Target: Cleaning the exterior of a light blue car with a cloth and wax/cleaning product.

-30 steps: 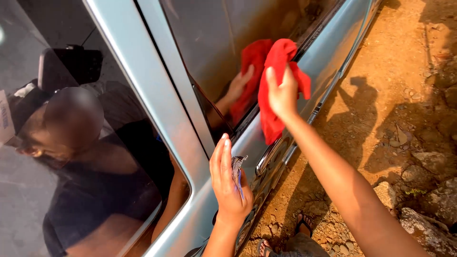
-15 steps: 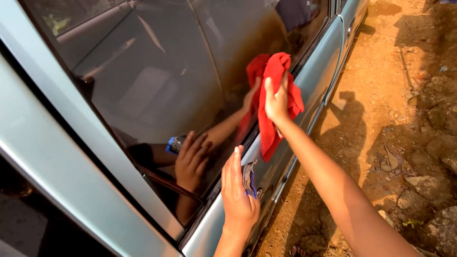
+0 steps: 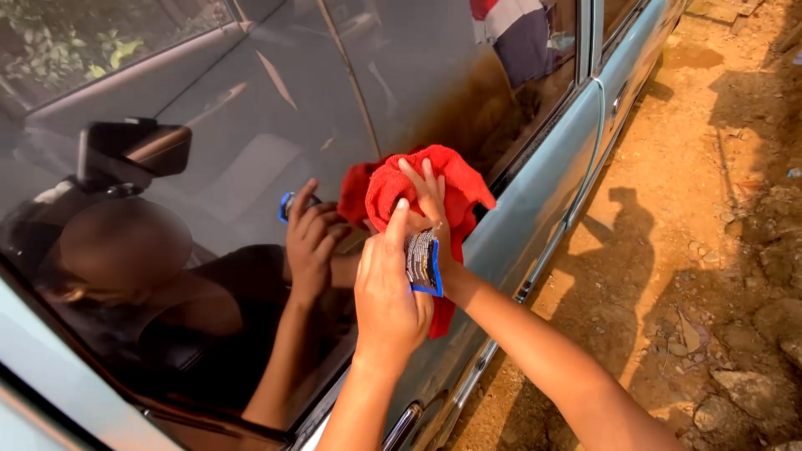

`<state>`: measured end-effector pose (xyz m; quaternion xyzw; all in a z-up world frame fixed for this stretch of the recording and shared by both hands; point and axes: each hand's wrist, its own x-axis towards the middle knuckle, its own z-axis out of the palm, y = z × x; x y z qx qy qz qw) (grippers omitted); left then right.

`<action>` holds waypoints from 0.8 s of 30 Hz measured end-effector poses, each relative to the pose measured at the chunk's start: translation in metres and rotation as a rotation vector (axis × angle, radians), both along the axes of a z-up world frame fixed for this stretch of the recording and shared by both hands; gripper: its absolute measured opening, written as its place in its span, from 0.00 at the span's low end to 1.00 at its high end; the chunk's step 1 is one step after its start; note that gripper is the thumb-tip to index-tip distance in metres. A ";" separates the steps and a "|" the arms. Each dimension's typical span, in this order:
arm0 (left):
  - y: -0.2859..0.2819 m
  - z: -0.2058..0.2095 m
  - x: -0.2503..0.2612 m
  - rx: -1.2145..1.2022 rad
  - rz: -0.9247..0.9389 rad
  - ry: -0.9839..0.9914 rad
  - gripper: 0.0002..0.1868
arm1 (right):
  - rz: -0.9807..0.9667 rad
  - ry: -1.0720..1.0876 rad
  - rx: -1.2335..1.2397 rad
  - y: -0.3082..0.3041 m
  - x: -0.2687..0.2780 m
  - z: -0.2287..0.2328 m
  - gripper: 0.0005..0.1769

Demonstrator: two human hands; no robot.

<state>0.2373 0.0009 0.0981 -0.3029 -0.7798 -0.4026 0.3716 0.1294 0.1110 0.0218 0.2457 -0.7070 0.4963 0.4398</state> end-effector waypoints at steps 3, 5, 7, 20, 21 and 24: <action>0.006 -0.010 -0.013 0.010 0.029 -0.004 0.37 | -0.149 0.061 0.102 0.042 -0.056 0.018 0.12; 0.012 -0.018 -0.015 -0.070 0.043 -0.138 0.38 | -0.177 0.006 -0.186 0.088 -0.109 0.020 0.19; 0.018 -0.015 -0.013 -0.094 0.041 -0.159 0.39 | -0.244 0.004 -0.264 0.152 -0.170 -0.008 0.20; 0.016 -0.022 -0.014 -0.180 0.073 -0.178 0.42 | -0.212 -0.103 -0.145 0.064 -0.043 -0.049 0.22; 0.015 -0.021 -0.013 -0.179 0.079 -0.180 0.42 | -0.206 -0.105 -0.144 0.077 -0.064 -0.049 0.22; 0.017 -0.017 -0.017 -0.189 0.105 -0.224 0.41 | -0.293 -0.040 -0.215 0.137 -0.150 -0.045 0.20</action>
